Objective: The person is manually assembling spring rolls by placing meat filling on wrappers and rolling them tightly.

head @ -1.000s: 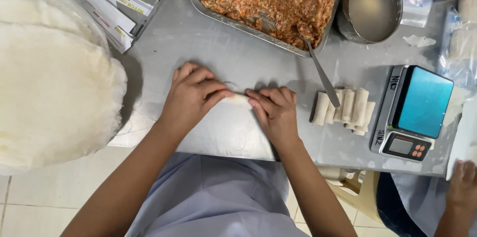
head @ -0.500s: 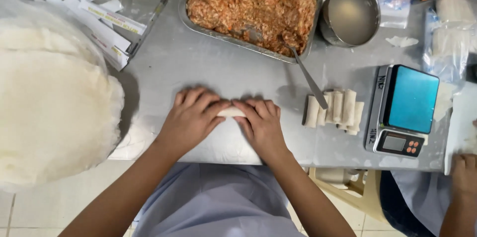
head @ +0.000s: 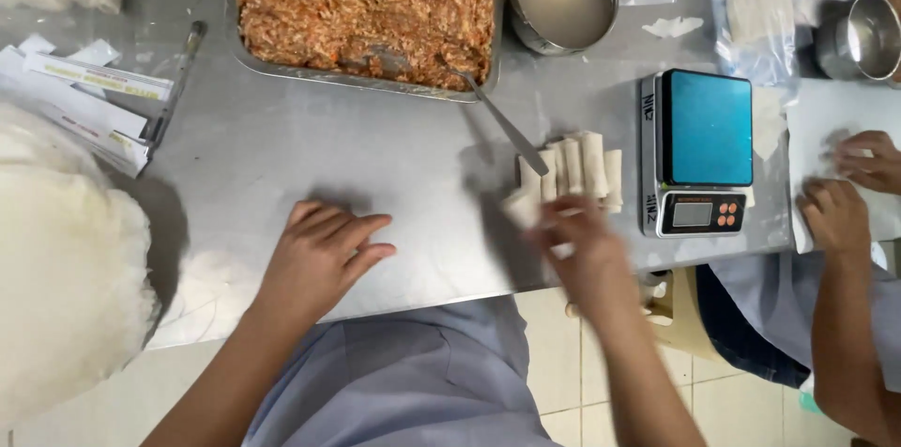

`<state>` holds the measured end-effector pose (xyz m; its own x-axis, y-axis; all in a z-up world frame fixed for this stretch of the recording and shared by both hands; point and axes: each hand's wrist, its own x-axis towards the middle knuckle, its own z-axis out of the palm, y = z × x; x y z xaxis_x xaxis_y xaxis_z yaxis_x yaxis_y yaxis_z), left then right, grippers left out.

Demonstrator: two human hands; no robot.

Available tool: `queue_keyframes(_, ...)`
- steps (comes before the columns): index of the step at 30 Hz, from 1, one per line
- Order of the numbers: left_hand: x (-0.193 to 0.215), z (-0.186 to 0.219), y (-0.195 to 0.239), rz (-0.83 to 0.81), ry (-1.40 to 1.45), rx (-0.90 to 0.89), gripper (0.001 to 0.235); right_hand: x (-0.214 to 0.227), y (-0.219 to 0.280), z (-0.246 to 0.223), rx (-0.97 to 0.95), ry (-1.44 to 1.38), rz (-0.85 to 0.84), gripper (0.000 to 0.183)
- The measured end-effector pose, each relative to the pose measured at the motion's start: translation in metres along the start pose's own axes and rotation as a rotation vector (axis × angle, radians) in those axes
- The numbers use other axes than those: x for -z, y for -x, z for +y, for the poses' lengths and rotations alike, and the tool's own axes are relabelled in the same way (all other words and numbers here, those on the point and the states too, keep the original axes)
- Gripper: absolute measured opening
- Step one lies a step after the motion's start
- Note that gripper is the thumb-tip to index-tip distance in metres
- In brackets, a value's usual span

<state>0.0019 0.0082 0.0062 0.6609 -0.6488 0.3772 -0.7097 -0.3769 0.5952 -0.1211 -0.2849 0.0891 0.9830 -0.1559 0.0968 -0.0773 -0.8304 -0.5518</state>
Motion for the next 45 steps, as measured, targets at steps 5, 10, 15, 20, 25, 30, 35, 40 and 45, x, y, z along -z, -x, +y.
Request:
queue_keyframes(5, 0.013, 0.004, 0.033, -0.141, 0.005, 0.064, 0.016, 0.017, -0.037, 0.06, -0.103, 0.578, 0.123, 0.041)
queue_keyframes(10, 0.024, 0.024, 0.069, -0.081, 0.036, 0.076, 0.011, 0.002, -0.03, 0.104, -0.036, 0.776, 0.038, 0.023)
queue_keyframes(15, 0.085, 0.024, 0.109, 0.124, -0.053, 0.084, 0.012, 0.025, -0.032, 0.055, 0.0, 0.793, -0.094, 0.018)
queue_keyframes(20, 0.148, -0.021, 0.123, 0.336, -0.614, 0.39, 0.036, 0.024, -0.007, 0.015, -0.063, 0.132, 0.032, 0.029)
queue_keyframes(25, 0.144, -0.022, 0.119, 0.323, -0.606, 0.57, 0.038, -0.061, 0.027, -0.046, -0.144, -0.333, -0.267, 0.026)
queue_keyframes(30, 0.14, -0.033, 0.113, 0.334, -0.733, 0.605, 0.024, -0.101, 0.038, -0.084, 0.213, -0.442, -0.42, 0.024)
queue_keyframes(35, 0.187, 0.029, 0.097, 0.499, -0.117, 0.832, 0.011, -0.105, 0.043, -0.085, 0.041, -0.715, -0.582, 0.023)
queue_keyframes(40, 0.08, 0.055, 0.052, 0.321, 0.405, 0.619, 0.007, -0.134, 0.029, -0.057, -0.199, -1.182, -0.574, 0.07)
queue_keyframes(45, -0.018, 0.057, 0.023, 0.122, 0.772, 0.742, 0.014, -0.124, 0.005, -0.02, -0.405, -0.937, -0.268, 0.038)
